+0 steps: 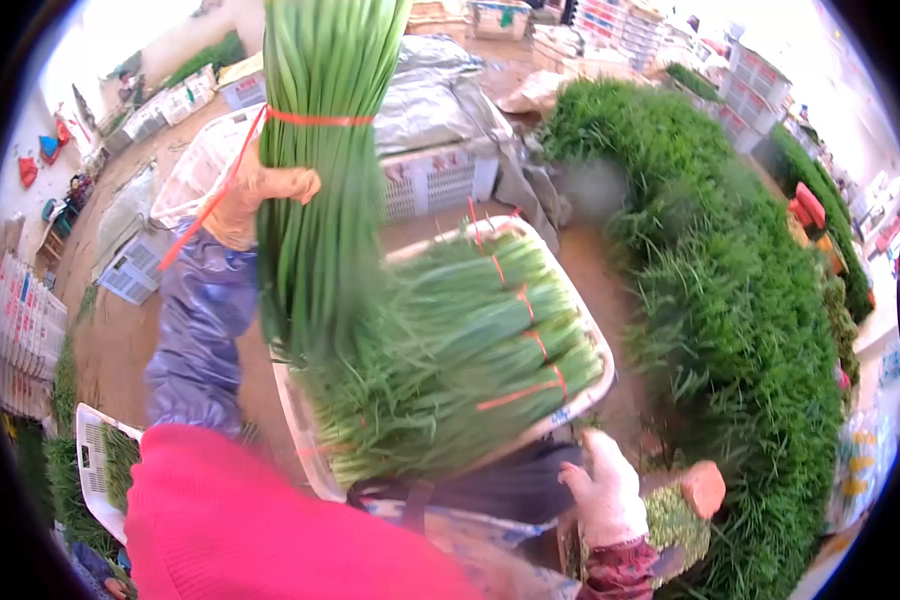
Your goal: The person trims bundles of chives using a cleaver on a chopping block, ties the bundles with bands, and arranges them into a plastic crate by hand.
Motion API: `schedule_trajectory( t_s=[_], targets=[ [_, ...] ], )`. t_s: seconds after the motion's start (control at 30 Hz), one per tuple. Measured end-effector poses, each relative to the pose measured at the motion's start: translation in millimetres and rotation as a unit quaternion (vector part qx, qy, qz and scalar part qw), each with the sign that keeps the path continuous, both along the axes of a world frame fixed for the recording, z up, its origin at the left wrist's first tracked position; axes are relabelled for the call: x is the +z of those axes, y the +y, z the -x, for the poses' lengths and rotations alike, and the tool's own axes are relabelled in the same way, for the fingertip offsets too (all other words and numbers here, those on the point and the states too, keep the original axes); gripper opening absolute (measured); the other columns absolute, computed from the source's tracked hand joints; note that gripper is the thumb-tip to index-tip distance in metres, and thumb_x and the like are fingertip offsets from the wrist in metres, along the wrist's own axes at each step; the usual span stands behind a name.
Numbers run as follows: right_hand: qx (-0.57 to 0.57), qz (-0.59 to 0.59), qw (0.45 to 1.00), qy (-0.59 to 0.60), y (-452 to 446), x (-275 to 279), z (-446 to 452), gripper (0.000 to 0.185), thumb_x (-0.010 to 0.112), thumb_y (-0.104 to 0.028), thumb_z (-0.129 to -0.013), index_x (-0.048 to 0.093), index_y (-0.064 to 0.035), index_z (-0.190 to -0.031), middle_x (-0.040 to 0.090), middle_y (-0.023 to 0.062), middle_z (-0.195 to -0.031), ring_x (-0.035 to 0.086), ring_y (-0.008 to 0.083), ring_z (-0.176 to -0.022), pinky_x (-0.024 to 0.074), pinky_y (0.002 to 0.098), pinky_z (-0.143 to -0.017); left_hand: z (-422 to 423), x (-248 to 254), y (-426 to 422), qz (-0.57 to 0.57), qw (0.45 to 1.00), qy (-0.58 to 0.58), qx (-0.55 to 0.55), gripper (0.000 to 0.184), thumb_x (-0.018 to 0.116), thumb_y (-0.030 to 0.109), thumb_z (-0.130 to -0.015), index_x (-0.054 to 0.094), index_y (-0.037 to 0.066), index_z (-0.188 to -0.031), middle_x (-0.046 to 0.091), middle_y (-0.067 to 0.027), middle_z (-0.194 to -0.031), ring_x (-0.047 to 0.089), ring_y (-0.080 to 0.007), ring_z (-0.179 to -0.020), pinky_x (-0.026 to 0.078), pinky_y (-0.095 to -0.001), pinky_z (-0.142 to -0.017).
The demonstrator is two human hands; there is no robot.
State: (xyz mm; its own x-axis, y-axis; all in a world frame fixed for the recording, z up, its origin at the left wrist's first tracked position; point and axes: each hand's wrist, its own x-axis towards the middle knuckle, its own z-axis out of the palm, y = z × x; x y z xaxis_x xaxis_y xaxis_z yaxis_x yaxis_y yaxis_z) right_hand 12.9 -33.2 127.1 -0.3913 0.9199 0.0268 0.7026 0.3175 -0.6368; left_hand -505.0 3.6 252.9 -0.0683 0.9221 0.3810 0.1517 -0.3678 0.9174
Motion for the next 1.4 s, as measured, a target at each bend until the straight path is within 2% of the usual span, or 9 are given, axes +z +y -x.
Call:
schedule_trajectory(
  t_s=[0.1,0.5,0.87,0.93,1.1,1.2,1.27,1.33,1.4],
  targets=[
    [-0.024,0.091,0.995,-0.033,18.2,-12.3,-2.8,0.050,0.076,-0.012,-0.073,0.061,0.0000,-0.119,0.065,0.0172,-0.099,0.065,0.0338,-0.088,0.0524,0.0389,-0.079,43.3,3.8,7.2,0.096,0.987,0.078,0.106,0.074,0.083,-0.001,-0.070,0.048,0.000,-0.135,0.066,-0.0097,-0.090,0.064,-0.0176,-0.073,0.053,-0.0324,-0.061],
    [0.090,0.096,0.974,-0.184,62.6,-32.0,36.2,0.040,0.076,-0.022,-0.077,0.061,-0.0076,-0.111,0.066,0.0152,-0.093,0.064,0.0369,-0.089,0.0515,0.0471,-0.076,59.5,-257.5,186.8,0.256,0.920,0.258,0.148,0.096,0.093,0.031,-0.050,0.057,0.011,-0.136,0.071,-0.0110,-0.111,0.065,-0.0194,-0.104,0.048,-0.0321,-0.094],
    [0.029,0.188,0.973,-0.129,119.6,-44.9,60.2,0.022,0.068,-0.017,-0.080,0.058,-0.0078,-0.097,0.067,0.0164,-0.095,0.066,0.0372,-0.084,0.0534,0.0463,-0.075,-51.4,-279.6,254.7,0.319,0.905,0.281,0.017,0.107,0.092,0.025,-0.052,0.046,0.011,-0.147,0.070,-0.0146,-0.115,0.064,-0.0220,-0.110,0.046,-0.0325,-0.098],
    [0.083,-0.064,0.990,-0.094,155.8,-48.0,82.5,0.029,0.071,-0.016,-0.078,0.058,-0.0041,-0.102,0.064,0.0113,-0.098,0.064,0.0321,-0.093,0.0515,0.0425,-0.082,-56.4,-287.4,248.5,0.325,0.901,0.286,0.010,0.108,0.093,0.024,-0.052,0.045,0.014,-0.149,0.069,-0.0139,-0.118,0.063,-0.0225,-0.113,0.046,-0.0327,-0.098],
    [0.192,-0.209,0.957,0.066,261.4,-58.5,195.5,0.041,0.075,-0.013,-0.077,0.060,-0.0026,-0.114,0.063,0.0136,-0.116,0.057,0.0319,-0.115,0.0468,0.0405,-0.096,-69.3,-289.7,237.3,0.348,0.884,0.311,0.020,0.103,0.090,0.034,-0.059,0.043,0.017,-0.150,0.068,-0.0169,-0.120,0.063,-0.0291,-0.114,0.047,-0.0349,-0.098],
    [0.210,-0.324,0.918,-0.087,322.1,-96.1,277.2,0.038,0.061,-0.031,-0.087,0.063,-0.0100,-0.118,0.061,0.0062,-0.130,0.049,0.0237,-0.130,0.0333,0.0503,-0.106,-28.6,-393.1,259.7,0.132,0.877,0.462,-0.023,0.089,0.087,0.033,-0.065,0.048,0.011,-0.143,0.067,-0.0182,-0.122,0.062,-0.0282,-0.118,0.046,-0.0343,-0.102],
    [0.244,-0.277,0.914,-0.167,351.9,-111.3,306.1,0.041,0.055,-0.041,-0.094,0.064,-0.0119,-0.121,0.060,0.0042,-0.132,0.049,0.0219,-0.129,0.0267,0.0557,-0.107,-54.6,-339.2,244.0,0.116,0.867,0.484,-0.031,0.086,0.087,0.033,-0.065,0.050,0.009,-0.140,0.066,-0.0178,-0.123,0.061,-0.0276,-0.119,0.045,-0.0339,-0.103],
    [0.240,-0.209,0.907,-0.277,373.0,-134.6,314.5,0.044,0.051,-0.048,-0.096,0.067,-0.0151,-0.121,0.066,0.0031,-0.124,0.052,0.0203,-0.124,0.0242,0.0528,-0.106,-62.3,-327.8,238.0,0.299,0.925,0.233,-0.007,0.056,0.078,0.018,-0.080,0.057,0.005,-0.129,0.064,-0.0059,-0.125,0.059,-0.0173,-0.117,0.043,-0.0308,-0.102],
    [0.247,-0.118,0.909,-0.315,370.9,-135.5,306.2,0.045,0.049,-0.049,-0.097,0.073,-0.0149,-0.114,0.071,0.0050,-0.112,0.057,0.0206,-0.120,0.0257,0.0511,-0.105,-58.7,-337.9,235.5,0.298,0.934,0.194,-0.038,0.069,0.083,0.027,-0.071,0.056,0.006,-0.131,0.065,-0.0108,-0.124,0.060,-0.0220,-0.118,0.044,-0.0328,-0.103]
  ],
)
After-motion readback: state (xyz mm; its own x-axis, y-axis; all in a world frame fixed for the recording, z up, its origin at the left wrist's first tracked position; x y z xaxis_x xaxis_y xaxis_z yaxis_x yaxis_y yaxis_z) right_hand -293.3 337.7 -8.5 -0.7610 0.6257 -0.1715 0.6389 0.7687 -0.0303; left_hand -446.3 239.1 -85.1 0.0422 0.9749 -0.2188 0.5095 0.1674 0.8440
